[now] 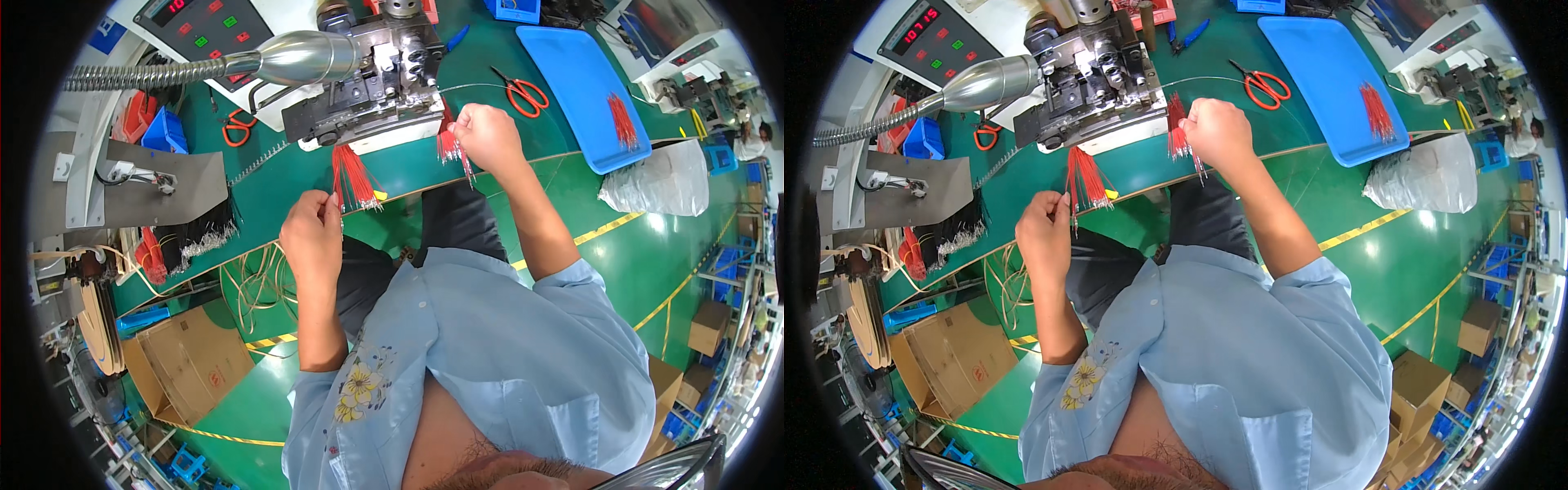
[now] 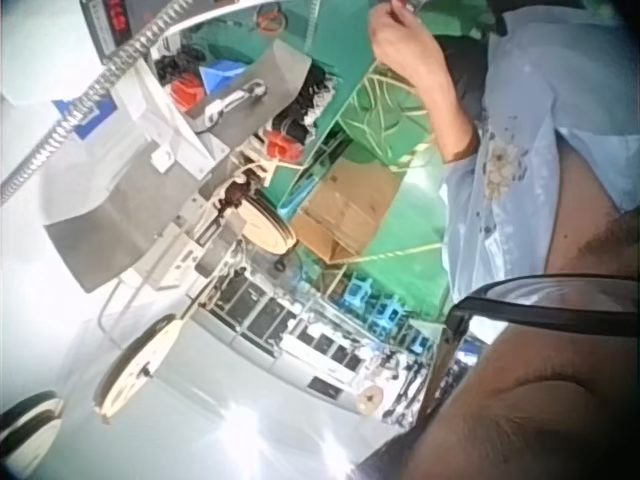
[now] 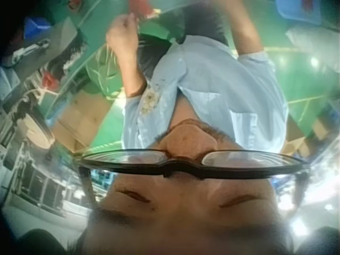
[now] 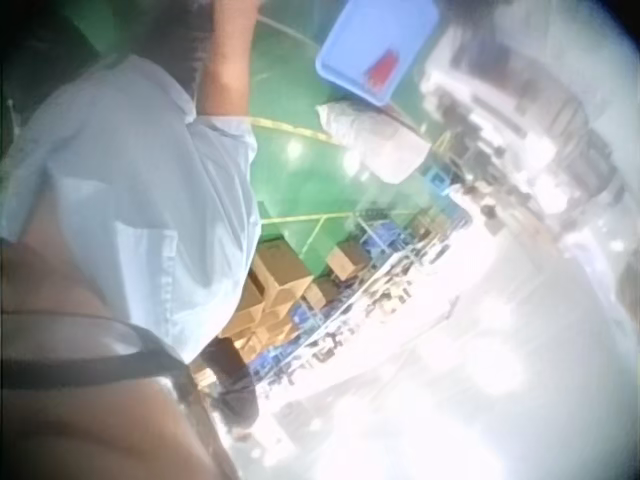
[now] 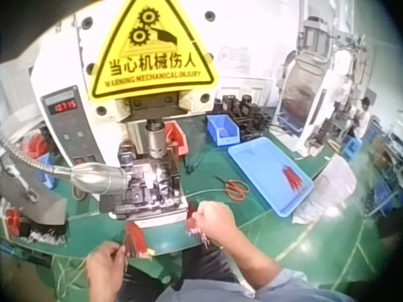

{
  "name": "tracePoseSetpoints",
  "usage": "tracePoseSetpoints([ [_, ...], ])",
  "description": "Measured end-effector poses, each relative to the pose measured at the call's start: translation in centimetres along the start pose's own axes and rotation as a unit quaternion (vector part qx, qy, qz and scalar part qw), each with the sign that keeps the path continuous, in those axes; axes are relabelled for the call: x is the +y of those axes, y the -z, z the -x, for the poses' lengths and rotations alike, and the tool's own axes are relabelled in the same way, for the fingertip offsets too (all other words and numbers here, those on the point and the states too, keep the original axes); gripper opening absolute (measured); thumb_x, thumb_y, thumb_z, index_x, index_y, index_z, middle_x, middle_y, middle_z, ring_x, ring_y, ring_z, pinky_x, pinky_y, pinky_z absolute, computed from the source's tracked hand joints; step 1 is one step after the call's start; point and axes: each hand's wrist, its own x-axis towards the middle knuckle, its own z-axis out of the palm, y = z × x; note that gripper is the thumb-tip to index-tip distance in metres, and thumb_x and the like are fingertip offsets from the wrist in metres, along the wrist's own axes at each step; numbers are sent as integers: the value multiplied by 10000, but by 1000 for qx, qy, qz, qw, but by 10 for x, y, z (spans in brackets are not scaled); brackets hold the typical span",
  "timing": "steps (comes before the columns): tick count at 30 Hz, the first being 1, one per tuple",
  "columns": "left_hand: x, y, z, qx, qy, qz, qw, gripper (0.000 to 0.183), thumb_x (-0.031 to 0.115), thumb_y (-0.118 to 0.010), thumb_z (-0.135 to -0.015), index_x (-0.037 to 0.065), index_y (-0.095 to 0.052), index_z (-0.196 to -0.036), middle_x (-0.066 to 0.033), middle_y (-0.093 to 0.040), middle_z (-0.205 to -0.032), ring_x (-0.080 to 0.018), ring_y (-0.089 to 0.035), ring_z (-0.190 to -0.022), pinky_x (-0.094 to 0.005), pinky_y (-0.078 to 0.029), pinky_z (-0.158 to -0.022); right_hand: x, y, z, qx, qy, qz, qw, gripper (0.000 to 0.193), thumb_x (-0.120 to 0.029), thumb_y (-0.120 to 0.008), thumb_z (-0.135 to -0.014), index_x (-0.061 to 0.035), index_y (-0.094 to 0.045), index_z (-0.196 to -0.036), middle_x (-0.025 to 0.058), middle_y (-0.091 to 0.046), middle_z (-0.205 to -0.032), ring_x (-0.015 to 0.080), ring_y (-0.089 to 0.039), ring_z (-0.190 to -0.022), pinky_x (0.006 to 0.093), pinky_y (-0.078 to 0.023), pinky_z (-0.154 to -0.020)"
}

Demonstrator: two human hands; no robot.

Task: Using a machine to process and crimp electrical wires at an industrial workbench.

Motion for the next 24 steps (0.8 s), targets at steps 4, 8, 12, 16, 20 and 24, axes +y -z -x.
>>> tracePoseSetpoints([
  [4, 3, -1, 18, -34, 48, 135, 989, 162, 141, -664, -917, -19, -647, -900, -31, -617, -697, -86, -536, -616, -244, -434, -574, 6, 3, 0, 16, -2, -67, 998, 214, -249, -721, -797, -49, -663, -744, 133, -673, -727, 323, -646, -695, 422, -495, -631],
  [8, 13, -12, 32, -100, 112, 357, 922, 153, 153, -649, -943, 1, -632, -956, -11, -611, -759, -61, -518, -626, -201, -417, -566, 13, 7, 9, 21, -35, -201, 979, 191, -187, -707, -831, -23, -640, -760, 71, -644, -658, 177, -619, -569, 336, -470, -541],
  [12, 31, -30, 32, -140, 122, 480, 857, 163, 167, -622, -964, 5, -611, -949, -28, -614, -774, -82, -546, -638, -218, -441, -572, -6, 25, 38, -15, -64, -398, 915, 108, -91, -659, -870, -16, -631, -798, 15, -622, -646, 58, -552, -506, 220, -401, -467],
  [16, 46, -53, 28, -176, 124, 510, 833, 185, 185, -592, -983, 4, -595, -946, -46, -629, -789, -109, -585, -673, -241, -482, -614, -32, 29, 78, -124, -84, -507, 849, 75, -89, -671, -886, -33, -633, -852, -5, -602, -663, 25, -500, -523, 179, -346, -462],
  [20, 54, -58, 28, -205, 146, 558, 790, 171, 156, -555, -1002, -11, -577, -971, -66, -643, -803, -117, -610, -678, -247, -516, -621, -40, 13, 89, -146, -41, -513, 845, 88, -86, -696, -882, -25, -634, -870, -5, -614, -707, 27, -529, -591, 177, -363, -488],
  [24, 50, -59, 32, -231, 159, 604, 746, 164, 159, -550, -1004, -2, -567, -979, -61, -622, -771, -120, -599, -642, -245, -499, -585, -39, 1, 90, -151, -25, -554, 819, 81, -81, -694, -888, -21, -642, -873, -15, -588, -663, 41, -497, -563, 199, -389, -525],
])
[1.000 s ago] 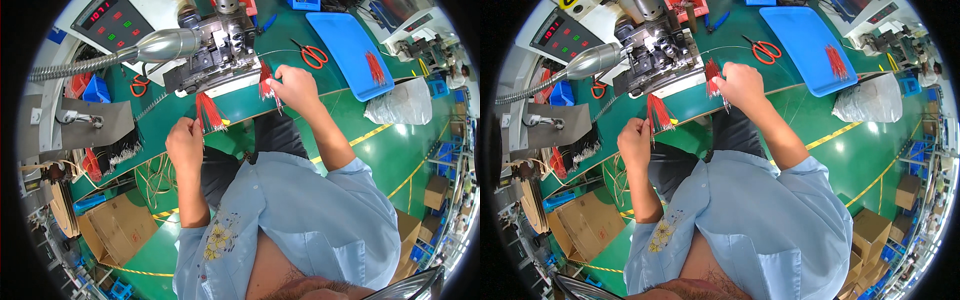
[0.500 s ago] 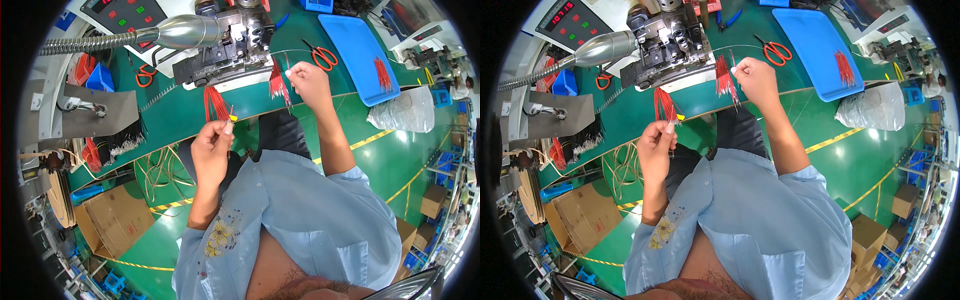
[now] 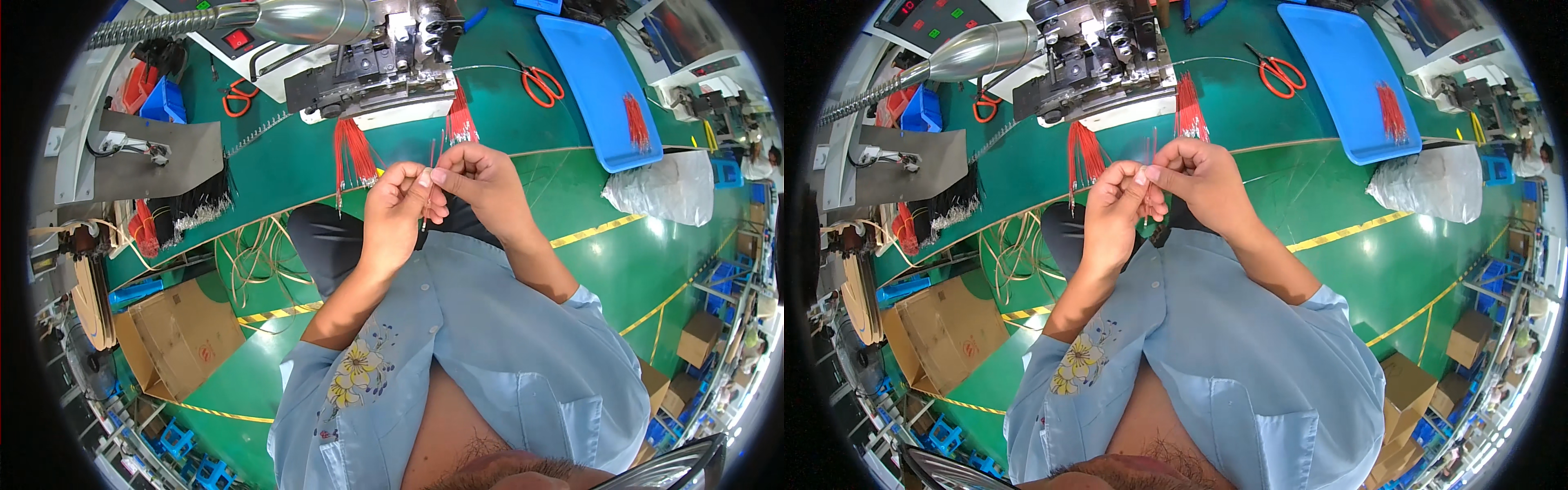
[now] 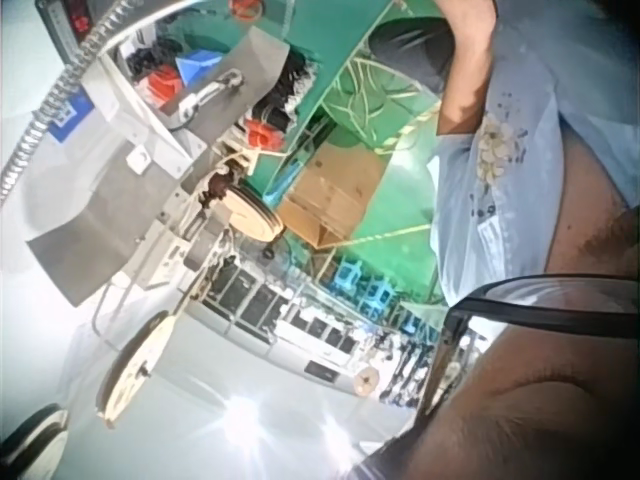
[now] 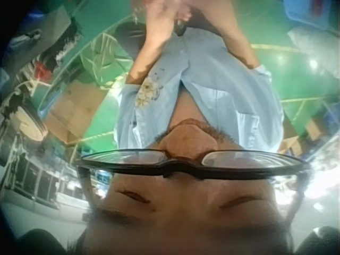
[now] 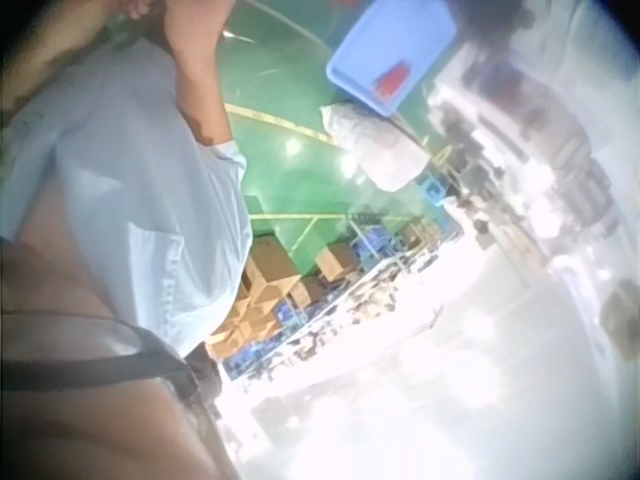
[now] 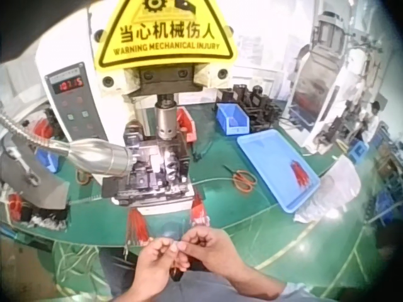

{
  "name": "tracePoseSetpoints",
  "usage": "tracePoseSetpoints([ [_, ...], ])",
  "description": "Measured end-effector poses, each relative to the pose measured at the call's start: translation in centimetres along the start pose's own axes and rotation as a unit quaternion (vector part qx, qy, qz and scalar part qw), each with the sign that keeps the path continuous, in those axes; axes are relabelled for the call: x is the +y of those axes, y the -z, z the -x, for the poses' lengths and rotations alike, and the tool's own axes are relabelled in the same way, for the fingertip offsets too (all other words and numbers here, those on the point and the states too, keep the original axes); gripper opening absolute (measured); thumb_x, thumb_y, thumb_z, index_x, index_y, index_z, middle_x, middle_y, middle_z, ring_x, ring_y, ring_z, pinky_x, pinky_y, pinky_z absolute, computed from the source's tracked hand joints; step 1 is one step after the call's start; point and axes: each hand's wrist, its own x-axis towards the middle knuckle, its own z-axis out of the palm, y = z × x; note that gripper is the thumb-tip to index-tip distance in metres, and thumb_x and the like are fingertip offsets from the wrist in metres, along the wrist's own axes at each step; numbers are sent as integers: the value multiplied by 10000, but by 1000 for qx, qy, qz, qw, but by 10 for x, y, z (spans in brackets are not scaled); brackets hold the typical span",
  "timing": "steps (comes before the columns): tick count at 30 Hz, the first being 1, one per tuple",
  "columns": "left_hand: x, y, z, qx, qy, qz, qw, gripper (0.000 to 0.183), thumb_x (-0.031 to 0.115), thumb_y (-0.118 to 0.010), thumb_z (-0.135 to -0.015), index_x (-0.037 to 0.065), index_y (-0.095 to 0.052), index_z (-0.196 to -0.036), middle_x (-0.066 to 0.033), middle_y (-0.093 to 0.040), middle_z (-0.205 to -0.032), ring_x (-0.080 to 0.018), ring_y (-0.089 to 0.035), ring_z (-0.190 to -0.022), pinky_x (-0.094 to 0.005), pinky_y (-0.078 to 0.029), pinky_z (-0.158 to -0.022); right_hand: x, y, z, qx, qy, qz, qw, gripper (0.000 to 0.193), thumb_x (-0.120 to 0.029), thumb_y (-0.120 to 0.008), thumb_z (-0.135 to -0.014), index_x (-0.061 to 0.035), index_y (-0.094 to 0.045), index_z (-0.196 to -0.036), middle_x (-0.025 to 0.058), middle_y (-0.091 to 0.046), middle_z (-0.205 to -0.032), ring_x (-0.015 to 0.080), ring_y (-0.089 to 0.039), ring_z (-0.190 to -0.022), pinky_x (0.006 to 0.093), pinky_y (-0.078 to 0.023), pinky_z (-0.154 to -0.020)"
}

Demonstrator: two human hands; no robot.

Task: Using a machine to process and crimp electrical wires at an industrial workbench.

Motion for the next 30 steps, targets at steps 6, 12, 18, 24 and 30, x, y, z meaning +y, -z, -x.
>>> tracePoseSetpoints([
  [6, -1, 1, 4, 12, -33, 8, 999, 180, 181, -556, -1004, 5, -568, -971, -42, -589, -725, -110, -567, -607, -239, -450, -542, -2, -2, -1, 27, 5, 19, 999, 113, -119, -681, -912, -11, -654, -894, -19, -580, -652, 30, -476, -544, 205, -359, -488],
  [12, 5, -1, 6, 1, -28, -11, 1000, 199, 195, -545, -1008, 7, -578, -954, -45, -594, -718, -114, -562, -597, -240, -442, -540, -3, -6, 0, 53, 10, 28, 998, 137, -137, -680, -916, -6, -684, -880, -25, -581, -646, 28, -470, -534, 207, -339, -459],
  [18, 9, 2, 6, -4, -20, -32, 999, 224, 199, -540, -1012, -8, -595, -943, -52, -604, -708, -115, -571, -592, -240, -455, -540, -2, -6, 0, 32, 4, 42, 999, 134, -140, -688, -910, -11, -708, -881, -23, -591, -647, 29, -466, -533, 203, -341, -463],
  [24, 9, 4, 6, -6, -19, -21, 1000, 237, 200, -557, -1006, -27, -606, -957, -59, -616, -715, -113, -583, -593, -238, -464, -533, 4, -9, -1, 40, 11, 40, 998, 131, -123, -673, -915, 2, -709, -907, 9, -647, -718, 39, -448, -537, 193, -338, -469],
  [30, 7, 4, 10, 6, -7, -26, 1000, 220, 183, -556, -1002, -26, -611, -962, -63, -624, -720, -126, -602, -607, -245, -492, -569, 4, -9, 0, 49, 19, 36, 998, 157, -163, -688, -913, -9, -719, -914, -18, -607, -665, 25, -451, -539, 199, -320, -463],
])
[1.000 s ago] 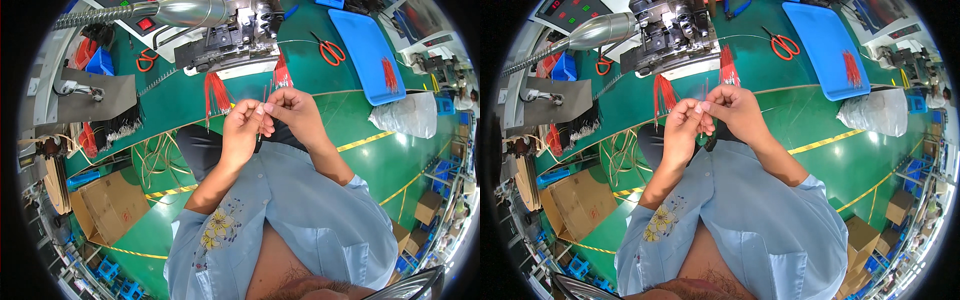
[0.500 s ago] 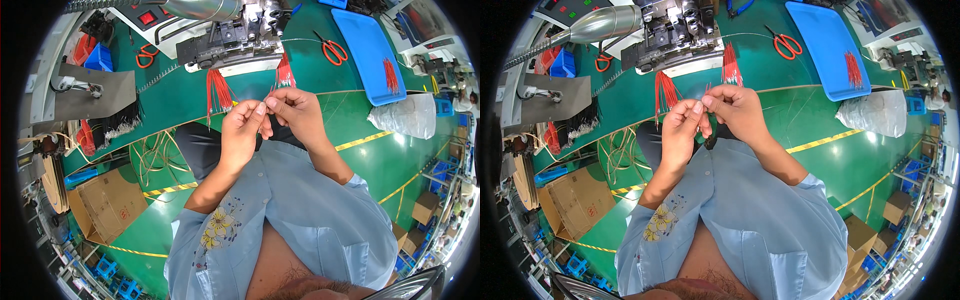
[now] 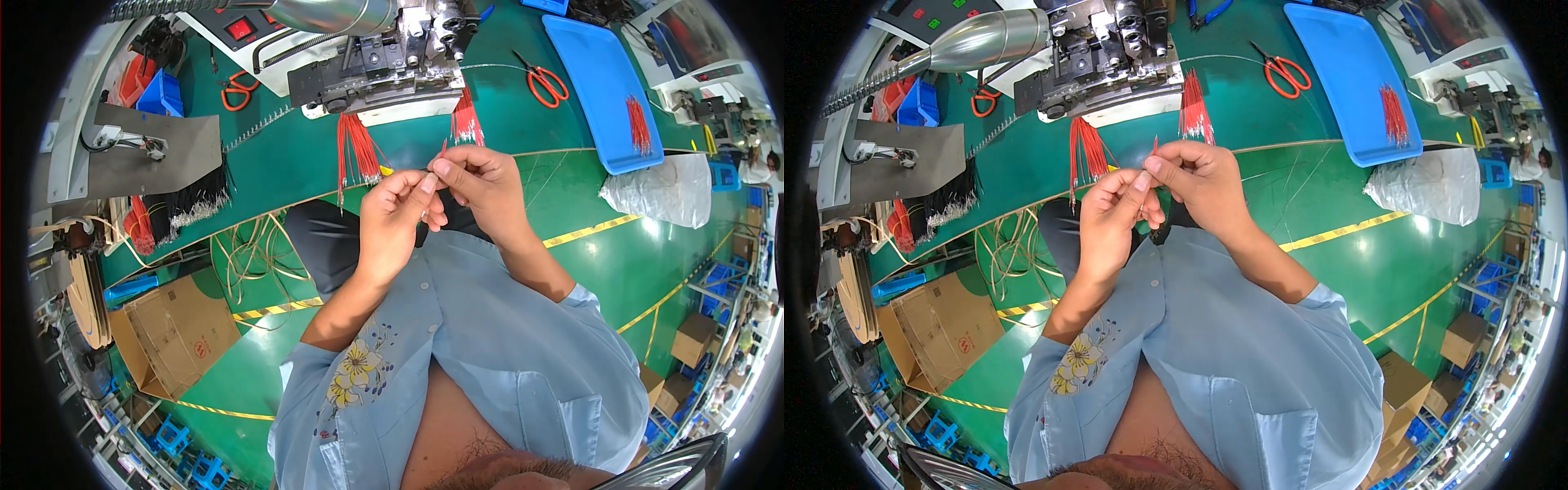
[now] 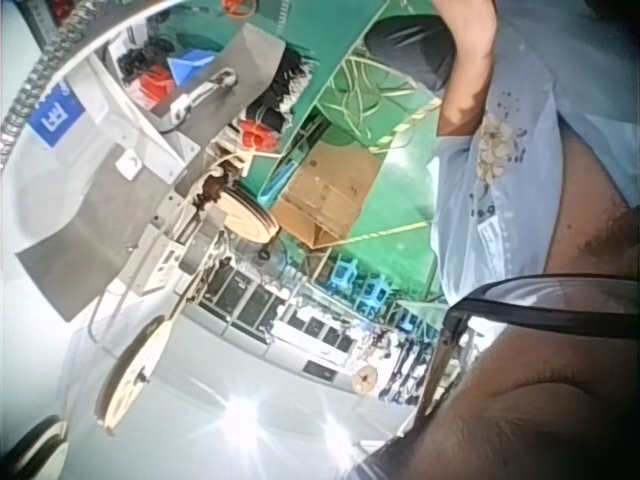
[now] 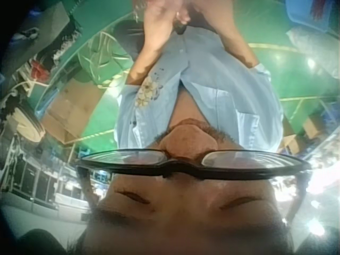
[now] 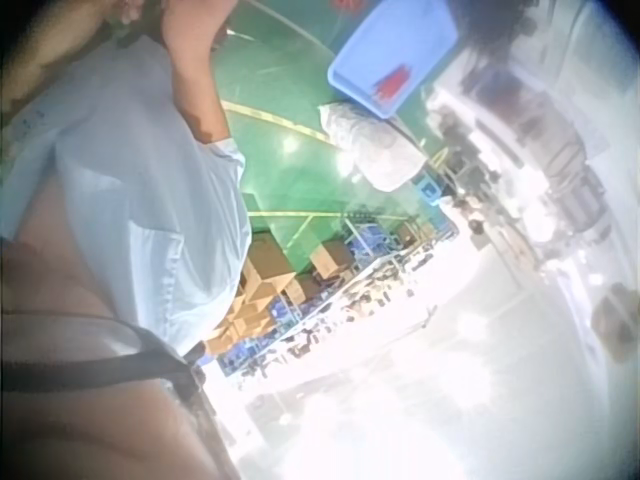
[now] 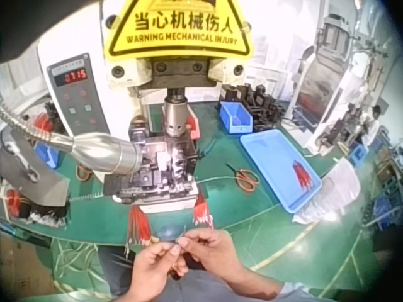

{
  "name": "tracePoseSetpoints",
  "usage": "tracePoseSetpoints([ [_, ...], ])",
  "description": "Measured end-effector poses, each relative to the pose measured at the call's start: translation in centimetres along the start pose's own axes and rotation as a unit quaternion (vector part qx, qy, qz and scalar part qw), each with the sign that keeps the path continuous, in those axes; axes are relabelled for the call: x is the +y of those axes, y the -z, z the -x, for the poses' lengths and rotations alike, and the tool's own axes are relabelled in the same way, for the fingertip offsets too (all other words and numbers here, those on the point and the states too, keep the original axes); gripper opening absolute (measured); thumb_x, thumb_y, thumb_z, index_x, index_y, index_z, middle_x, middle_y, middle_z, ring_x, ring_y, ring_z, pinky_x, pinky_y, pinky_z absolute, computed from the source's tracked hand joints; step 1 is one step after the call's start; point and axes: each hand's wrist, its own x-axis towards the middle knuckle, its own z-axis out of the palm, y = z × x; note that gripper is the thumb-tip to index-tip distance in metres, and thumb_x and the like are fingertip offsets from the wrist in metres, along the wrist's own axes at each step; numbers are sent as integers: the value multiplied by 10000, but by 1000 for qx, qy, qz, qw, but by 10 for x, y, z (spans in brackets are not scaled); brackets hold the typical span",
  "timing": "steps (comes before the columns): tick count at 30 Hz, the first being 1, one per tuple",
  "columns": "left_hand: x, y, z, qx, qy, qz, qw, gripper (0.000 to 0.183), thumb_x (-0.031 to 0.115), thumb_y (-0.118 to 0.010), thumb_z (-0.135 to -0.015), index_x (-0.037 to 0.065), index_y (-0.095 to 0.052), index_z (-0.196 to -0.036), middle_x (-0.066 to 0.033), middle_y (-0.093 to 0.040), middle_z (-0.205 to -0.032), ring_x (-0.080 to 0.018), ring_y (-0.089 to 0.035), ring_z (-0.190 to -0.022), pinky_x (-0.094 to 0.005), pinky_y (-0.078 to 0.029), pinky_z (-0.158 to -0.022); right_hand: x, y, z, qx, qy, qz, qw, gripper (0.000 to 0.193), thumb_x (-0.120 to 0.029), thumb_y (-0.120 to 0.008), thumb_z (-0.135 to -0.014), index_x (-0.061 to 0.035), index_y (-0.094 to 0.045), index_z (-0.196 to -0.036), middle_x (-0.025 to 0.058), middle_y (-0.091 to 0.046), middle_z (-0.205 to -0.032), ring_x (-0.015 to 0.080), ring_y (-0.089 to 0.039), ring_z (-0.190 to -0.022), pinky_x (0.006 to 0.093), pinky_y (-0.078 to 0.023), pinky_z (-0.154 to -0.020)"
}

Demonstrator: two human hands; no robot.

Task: Using a machine to process and crimp electrical wires at an industrial workbench.

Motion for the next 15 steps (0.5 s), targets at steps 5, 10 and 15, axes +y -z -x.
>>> tracePoseSetpoints([
  [5, -1, -2, -2, -9, -9, 33, 999, 226, 186, -597, -984, -39, -613, -968, -69, -634, -740, -126, -618, -632, -244, -501, -571, -1, -7, 0, 26, -11, -30, 999, 207, -199, -641, -940, -8, -703, -892, -16, -610, -678, 22, -458, -557, 197, -317, -475],
  [10, -2, -8, -5, 11, -37, 44, 998, 237, 200, -566, -1001, -35, -596, -1001, -79, -639, -783, -130, -622, -663, -253, -503, -598, -5, -7, -19, 26, 3, -15, 1000, 228, -219, -629, -932, -15, -675, -843, -24, -580, -657, 22, -451, -557, 194, -317, -488],
  [15, -5, -3, -7, 19, -52, 22, 998, 251, 216, -527, -1018, -28, -585, -1027, -82, -636, -810, -129, -616, -687, -254, -497, -627, -13, -5, -52, 3, -6, -80, 997, 189, -162, -590, -942, -28, -623, -813, -31, -524, -632, 7, -343, -492, 185, -225, -436],
])
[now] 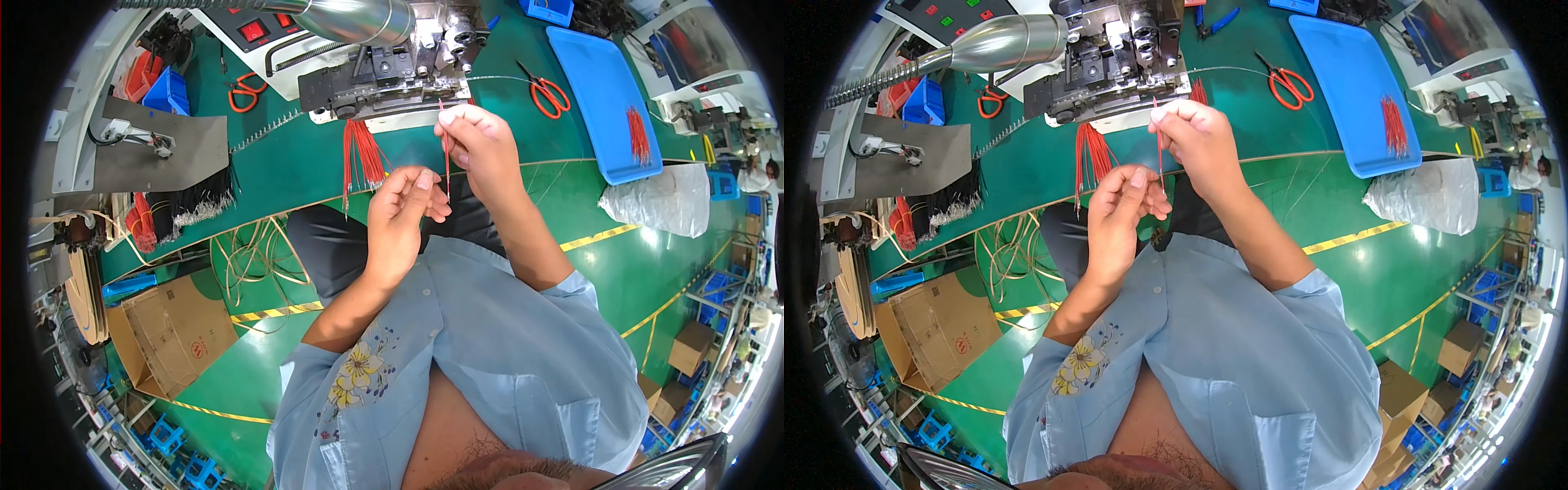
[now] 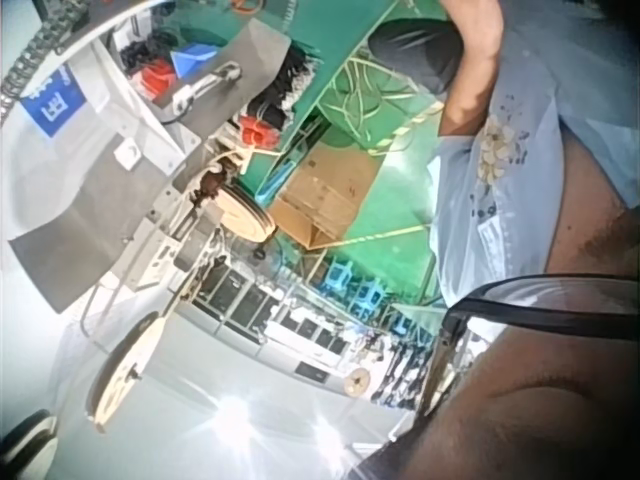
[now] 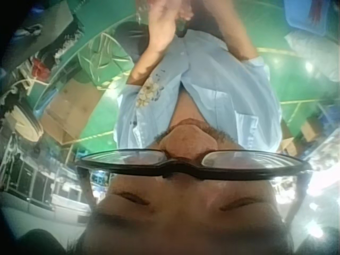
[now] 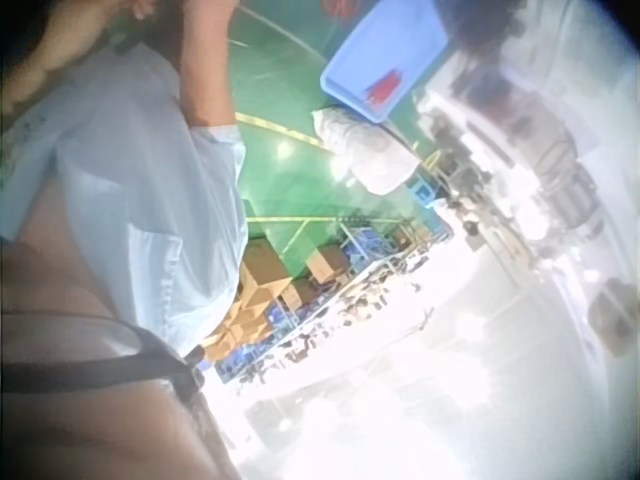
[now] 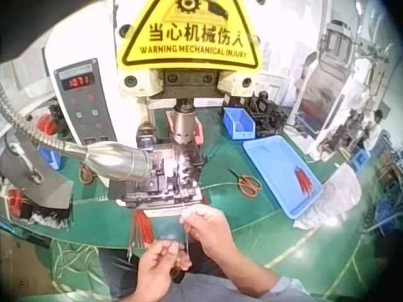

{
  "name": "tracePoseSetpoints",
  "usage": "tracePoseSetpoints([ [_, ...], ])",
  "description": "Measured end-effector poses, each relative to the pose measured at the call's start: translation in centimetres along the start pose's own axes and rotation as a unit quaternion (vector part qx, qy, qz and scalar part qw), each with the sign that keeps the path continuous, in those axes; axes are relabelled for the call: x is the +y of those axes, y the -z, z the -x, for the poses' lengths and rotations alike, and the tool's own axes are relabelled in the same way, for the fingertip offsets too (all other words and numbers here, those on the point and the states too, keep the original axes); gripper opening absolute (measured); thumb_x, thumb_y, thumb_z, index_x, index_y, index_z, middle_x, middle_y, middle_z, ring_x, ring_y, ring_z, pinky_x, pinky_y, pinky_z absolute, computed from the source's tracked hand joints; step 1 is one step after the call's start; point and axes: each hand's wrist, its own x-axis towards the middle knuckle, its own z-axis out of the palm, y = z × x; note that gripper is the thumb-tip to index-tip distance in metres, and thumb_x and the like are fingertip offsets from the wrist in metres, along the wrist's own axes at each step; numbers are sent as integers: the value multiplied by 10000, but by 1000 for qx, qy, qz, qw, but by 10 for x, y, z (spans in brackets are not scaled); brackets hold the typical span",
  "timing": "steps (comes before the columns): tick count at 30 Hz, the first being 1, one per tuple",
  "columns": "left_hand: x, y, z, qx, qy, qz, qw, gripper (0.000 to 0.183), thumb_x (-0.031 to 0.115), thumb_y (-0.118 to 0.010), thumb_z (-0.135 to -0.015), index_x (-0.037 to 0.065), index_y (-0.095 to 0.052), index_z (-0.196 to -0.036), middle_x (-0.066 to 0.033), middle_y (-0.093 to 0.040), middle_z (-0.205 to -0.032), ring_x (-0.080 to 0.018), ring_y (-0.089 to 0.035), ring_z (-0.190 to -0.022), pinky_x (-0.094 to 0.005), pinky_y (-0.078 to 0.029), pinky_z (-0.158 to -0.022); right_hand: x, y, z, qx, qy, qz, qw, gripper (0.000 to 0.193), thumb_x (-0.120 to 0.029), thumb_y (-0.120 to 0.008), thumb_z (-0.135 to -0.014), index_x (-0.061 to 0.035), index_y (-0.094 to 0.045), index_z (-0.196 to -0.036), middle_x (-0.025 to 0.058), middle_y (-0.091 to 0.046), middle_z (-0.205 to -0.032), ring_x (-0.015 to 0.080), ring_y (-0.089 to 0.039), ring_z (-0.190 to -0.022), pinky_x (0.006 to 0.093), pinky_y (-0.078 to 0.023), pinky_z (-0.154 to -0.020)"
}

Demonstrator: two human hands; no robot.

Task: Using a machine to process and crimp electrical wires at an industrial workbench.

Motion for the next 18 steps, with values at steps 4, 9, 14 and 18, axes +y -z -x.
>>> tracePoseSetpoints([
  [4, 0, 3, 1, 5, 13, -6, 1000, 246, 213, -523, -1019, -24, -590, -1022, -78, -634, -806, -126, -612, -687, -250, -492, -628, -3, 1, -9, -21, -5, -26, 999, 164, -125, -572, -931, -8, -615, -824, -17, -539, -629, 11, -340, -471, 181, -229, -427],
  [9, -1, 4, -1, -1, 16, -6, 1000, 248, 215, -526, -1018, -23, -595, -1012, -72, -633, -803, -122, -609, -683, -247, -488, -623, -3, 3, -13, -21, -2, -44, 999, 132, -99, -602, -881, -12, -665, -803, -8, -560, -646, 25, -381, -498, 195, -257, -446],
  [14, -2, 4, -3, -1, 13, -8, 1000, 257, 226, -532, -1016, -21, -601, -998, -66, -629, -798, -116, -604, -683, -245, -485, -619, -2, 0, -14, 1, 3, 4, 1000, 126, -99, -615, -875, -19, -674, -797, -9, -571, -650, 30, -410, -514, 202, -280, -457],
  [18, 7, 8, -11, 31, -20, -21, 999, 256, 231, -555, -1006, -18, -612, -1021, -54, -620, -796, -106, -592, -677, -239, -473, -616, -4, -1, -2, 1, 85, 153, 985, 145, -127, -655, -886, -15, -681, -797, -31, -571, -643, 21, -430, -545, 211, -305, -474],
])
